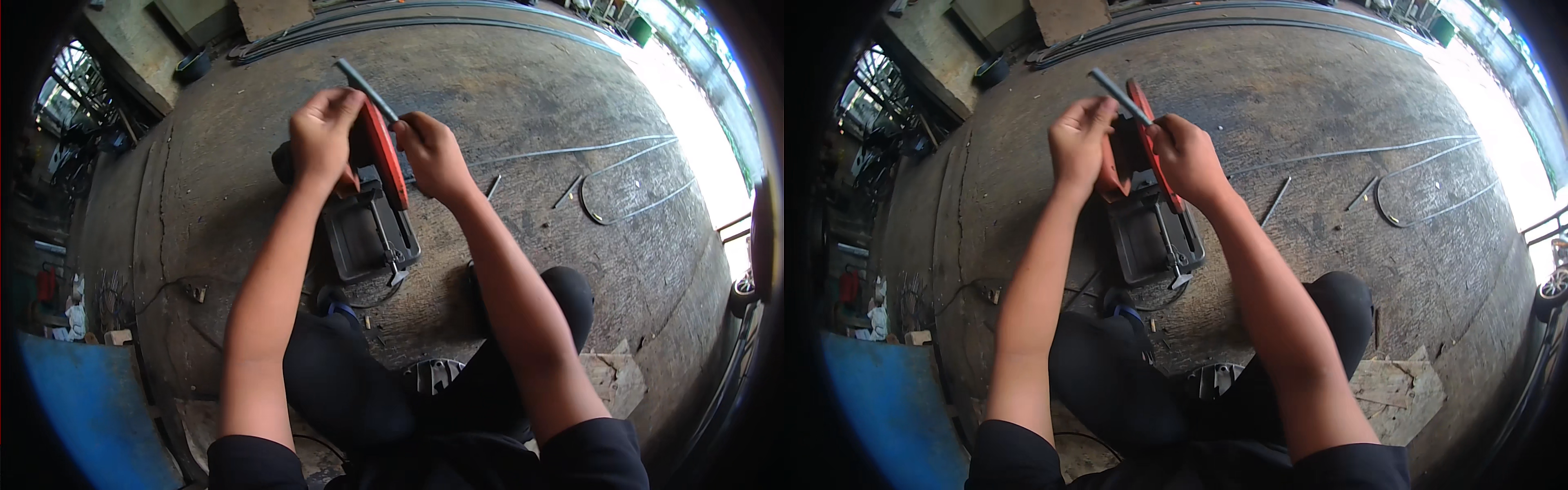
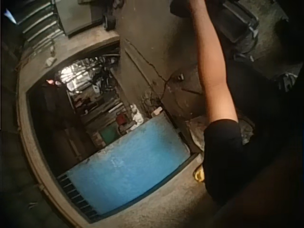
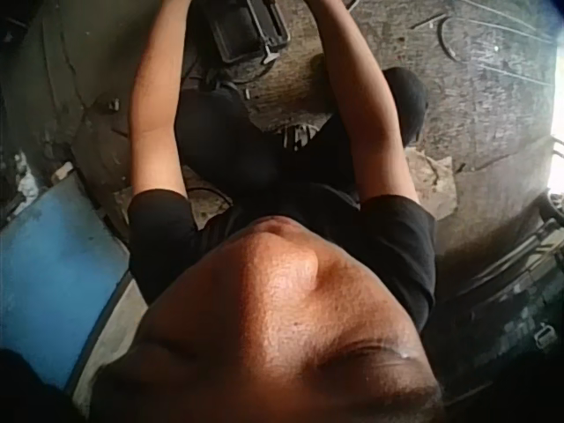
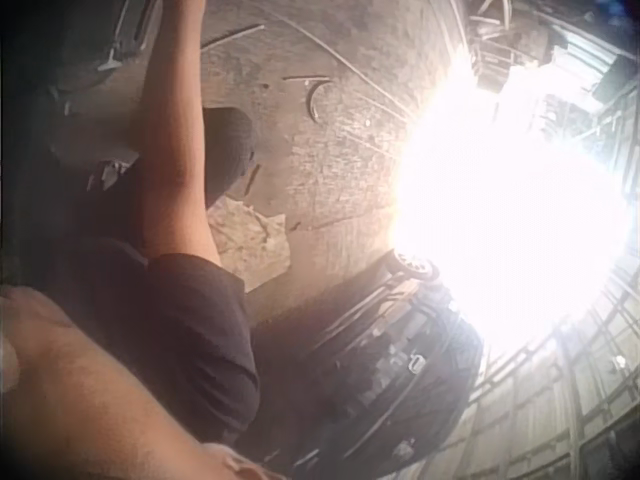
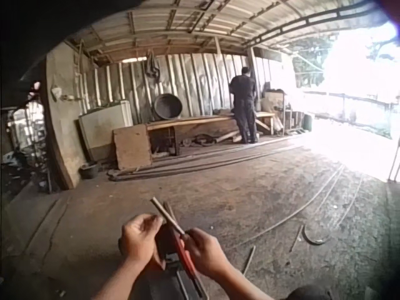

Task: Cutting a metal rod using a circular saw.

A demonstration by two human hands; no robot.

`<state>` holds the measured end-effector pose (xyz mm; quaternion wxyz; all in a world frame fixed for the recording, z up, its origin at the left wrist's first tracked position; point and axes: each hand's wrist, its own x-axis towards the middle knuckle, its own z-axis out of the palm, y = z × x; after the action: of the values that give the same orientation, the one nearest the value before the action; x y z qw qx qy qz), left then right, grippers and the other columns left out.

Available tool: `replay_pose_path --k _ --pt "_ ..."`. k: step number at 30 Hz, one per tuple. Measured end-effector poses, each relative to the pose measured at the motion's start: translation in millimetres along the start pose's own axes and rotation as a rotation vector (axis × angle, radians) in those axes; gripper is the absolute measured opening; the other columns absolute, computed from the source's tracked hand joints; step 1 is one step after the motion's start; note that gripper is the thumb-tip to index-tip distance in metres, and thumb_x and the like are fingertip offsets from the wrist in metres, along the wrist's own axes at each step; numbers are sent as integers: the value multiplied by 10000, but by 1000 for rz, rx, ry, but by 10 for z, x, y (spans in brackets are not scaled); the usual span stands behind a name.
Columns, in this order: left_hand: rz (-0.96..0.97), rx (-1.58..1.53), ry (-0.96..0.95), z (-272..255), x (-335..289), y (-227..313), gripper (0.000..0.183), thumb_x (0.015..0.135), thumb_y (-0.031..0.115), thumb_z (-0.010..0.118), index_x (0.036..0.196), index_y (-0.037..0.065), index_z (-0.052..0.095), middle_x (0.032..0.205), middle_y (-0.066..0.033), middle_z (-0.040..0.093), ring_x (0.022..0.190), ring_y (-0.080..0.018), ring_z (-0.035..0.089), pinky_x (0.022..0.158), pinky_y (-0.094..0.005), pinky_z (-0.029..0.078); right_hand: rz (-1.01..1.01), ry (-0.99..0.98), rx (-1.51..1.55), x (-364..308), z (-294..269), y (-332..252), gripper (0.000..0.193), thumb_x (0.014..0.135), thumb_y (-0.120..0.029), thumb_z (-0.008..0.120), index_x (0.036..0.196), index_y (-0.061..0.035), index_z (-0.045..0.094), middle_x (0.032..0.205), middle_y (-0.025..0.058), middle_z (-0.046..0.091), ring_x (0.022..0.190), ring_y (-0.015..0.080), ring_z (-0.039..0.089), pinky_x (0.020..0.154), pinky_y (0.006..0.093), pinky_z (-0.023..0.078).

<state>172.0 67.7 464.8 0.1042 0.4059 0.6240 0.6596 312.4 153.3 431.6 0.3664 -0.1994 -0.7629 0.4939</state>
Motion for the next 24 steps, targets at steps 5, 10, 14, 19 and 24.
replay_pose_path --k 5,10,14,19,24 --pt "-105 519 258 -270 186 -728 490 806 241 689 1171 -59 555 1122 -218 624 1015 -290 621 891 -335 463 408 263 440 -391 -12 1137 300 906 -225 487 823 28 625 594 66 546 533 143 520 503 287 394" --pt "-691 177 -92 -185 309 -717 204 787 167 633 837 -24 585 764 -106 595 690 -187 600 624 -335 489 836 147 520 -1047 139 2367 352 867 -263 414 700 -13 596 544 41 498 415 134 417 387 288 316" --pt "-703 258 -42 -232 357 -718 153 789 138 624 830 -6 593 790 -96 623 708 -185 628 637 -317 507 1040 -9 796 -1217 267 2650 332 859 -259 414 733 -36 624 555 2 466 420 95 367 388 264 269" --pt "-759 326 -53 -226 335 -695 305 803 210 745 984 14 598 819 -65 629 697 -145 614 605 -274 509 1187 -190 942 -1217 381 2878 349 848 -313 416 810 -62 656 567 -49 429 424 65 296 395 241 220" --pt "-741 327 -84 -234 359 -723 342 843 215 701 1060 -17 575 861 -90 622 722 -164 617 607 -282 526 1202 -267 1066 -1239 411 2923 361 857 -325 420 856 -61 666 564 -75 383 426 50 227 401 232 192"
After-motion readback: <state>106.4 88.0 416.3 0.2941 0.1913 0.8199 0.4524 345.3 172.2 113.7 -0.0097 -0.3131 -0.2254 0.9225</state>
